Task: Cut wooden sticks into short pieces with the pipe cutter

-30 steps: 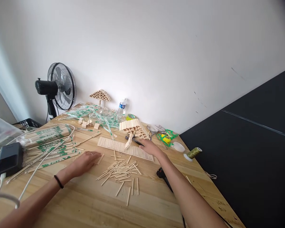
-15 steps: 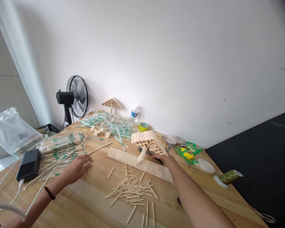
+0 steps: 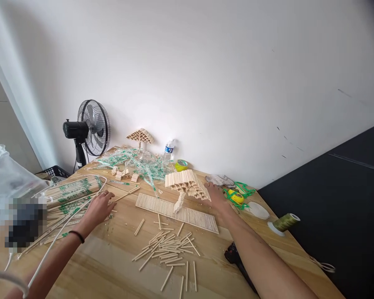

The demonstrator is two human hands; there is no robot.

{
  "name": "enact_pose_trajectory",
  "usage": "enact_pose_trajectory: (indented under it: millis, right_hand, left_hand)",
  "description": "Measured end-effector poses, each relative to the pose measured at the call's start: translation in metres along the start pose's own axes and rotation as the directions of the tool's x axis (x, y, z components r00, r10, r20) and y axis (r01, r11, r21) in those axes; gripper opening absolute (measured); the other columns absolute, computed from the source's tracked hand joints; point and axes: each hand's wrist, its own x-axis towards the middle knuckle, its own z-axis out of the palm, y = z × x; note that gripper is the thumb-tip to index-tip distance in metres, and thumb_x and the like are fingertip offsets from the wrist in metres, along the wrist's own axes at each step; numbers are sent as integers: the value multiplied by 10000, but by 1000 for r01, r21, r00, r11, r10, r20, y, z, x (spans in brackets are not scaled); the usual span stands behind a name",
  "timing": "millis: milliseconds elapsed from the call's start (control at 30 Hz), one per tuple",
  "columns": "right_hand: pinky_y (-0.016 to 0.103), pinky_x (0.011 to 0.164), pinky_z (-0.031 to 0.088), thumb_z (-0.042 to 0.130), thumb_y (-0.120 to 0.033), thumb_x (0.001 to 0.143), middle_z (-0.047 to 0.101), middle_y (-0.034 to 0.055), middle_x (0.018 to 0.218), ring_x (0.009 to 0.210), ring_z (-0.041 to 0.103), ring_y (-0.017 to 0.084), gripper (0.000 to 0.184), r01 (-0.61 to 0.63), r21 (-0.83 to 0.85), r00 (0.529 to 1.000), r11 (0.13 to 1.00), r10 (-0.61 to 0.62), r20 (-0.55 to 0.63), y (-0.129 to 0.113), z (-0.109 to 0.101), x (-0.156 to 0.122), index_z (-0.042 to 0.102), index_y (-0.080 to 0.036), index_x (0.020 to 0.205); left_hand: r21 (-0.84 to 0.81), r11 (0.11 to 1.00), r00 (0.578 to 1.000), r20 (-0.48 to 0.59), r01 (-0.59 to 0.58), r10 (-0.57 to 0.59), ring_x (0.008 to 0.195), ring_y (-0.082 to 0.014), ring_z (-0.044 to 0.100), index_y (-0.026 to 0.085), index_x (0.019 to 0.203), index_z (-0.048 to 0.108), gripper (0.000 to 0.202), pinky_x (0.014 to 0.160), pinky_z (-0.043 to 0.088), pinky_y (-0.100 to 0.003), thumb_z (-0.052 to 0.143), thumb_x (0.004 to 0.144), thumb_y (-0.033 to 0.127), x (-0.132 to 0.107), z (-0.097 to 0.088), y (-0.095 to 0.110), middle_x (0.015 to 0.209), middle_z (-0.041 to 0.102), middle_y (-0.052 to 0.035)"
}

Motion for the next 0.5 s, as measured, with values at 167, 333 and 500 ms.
enact_pose_trajectory:
  millis: [167,333,500]
  right_hand:
    - [495,987,606,703,-366,1029,659,123,1380,1178,689,277,395,-123,-207,989,971,138,59,38,-31,-28,644,-167,1366]
    - [511,1032,574,708,-341,1022,650,121,1395,1218,664,283,351,-128,-225,985,966,151,87,59,-60,-96,662,-172,1327]
    - [344,1008,495,628,-142,987,717,150,1202,1160,678,279,133,-86,-64,987,994,94,127,39,-65,-173,717,-153,1085]
  left_hand:
    - [38,997,993,88,70,-73,1121,-263,707,162,1323,657,347,951,622,-476,689,1038,358,17,8,4,1316,686,-115]
    - [-2,996,991,105,87,-86,1115,-265,708,157,1327,654,347,940,626,-472,683,1041,352,22,2,6,1311,686,-118]
    - [-171,982,996,32,84,-79,831,-266,708,158,904,652,112,784,582,-413,595,986,210,19,-22,8,823,704,-72]
